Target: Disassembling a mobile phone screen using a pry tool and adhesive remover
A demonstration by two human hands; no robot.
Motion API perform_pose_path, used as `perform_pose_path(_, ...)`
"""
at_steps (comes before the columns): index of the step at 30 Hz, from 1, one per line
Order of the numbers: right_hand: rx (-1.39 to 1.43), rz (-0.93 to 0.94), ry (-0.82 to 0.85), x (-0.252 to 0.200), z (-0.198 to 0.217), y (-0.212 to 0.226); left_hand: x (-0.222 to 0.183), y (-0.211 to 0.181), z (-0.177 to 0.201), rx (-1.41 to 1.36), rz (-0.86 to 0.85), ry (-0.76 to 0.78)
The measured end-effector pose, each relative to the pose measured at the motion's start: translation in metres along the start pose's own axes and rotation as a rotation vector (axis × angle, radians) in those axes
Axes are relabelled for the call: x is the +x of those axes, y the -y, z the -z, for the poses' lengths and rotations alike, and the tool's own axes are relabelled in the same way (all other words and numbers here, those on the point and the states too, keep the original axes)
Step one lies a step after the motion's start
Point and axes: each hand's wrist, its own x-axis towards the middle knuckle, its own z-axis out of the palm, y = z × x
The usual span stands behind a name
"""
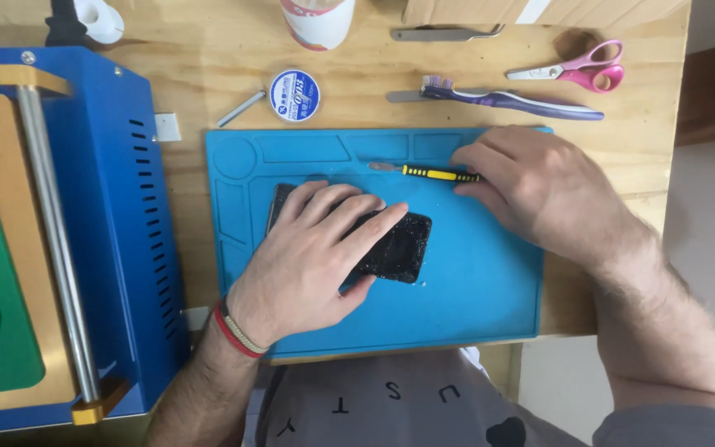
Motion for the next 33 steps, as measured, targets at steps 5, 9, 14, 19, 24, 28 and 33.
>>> perform_pose_path(5,0.011,0.237,-0.041,-0.029,-0.011,0.003,0.0,0.007,-0.001,-0.033,0.016,0.027)
perform_pose_path(9,0.136,0.379,0.164,-0.05,-0.033,0.015,0.001,0.009,-0.004,-0.036,0.024,0.037)
perform_pose_path(14,-0.176,0.252,-0.012,-0.059,-0.049,0.0,0.003,0.01,-0.004,-0.03,0.015,0.057)
perform_pose_path(19,-0.252,0.269,-0.065,-0.063,-0.052,0.001,0.004,0.011,-0.005,-0.046,0.018,0.065)
perform_pose_path(24,-0.253,0.243,-0.054,-0.064,-0.052,0.005,0.004,0.011,-0.005,-0.034,0.014,0.059)
perform_pose_path(28,-0.075,0.38,-0.025,-0.058,-0.052,0.024,0.005,0.011,-0.005,-0.039,0.013,0.045)
perform_pose_path(33,-0.159,0.242,-0.036,-0.064,-0.053,0.01,0.006,0.011,-0.004,-0.053,0.019,0.054)
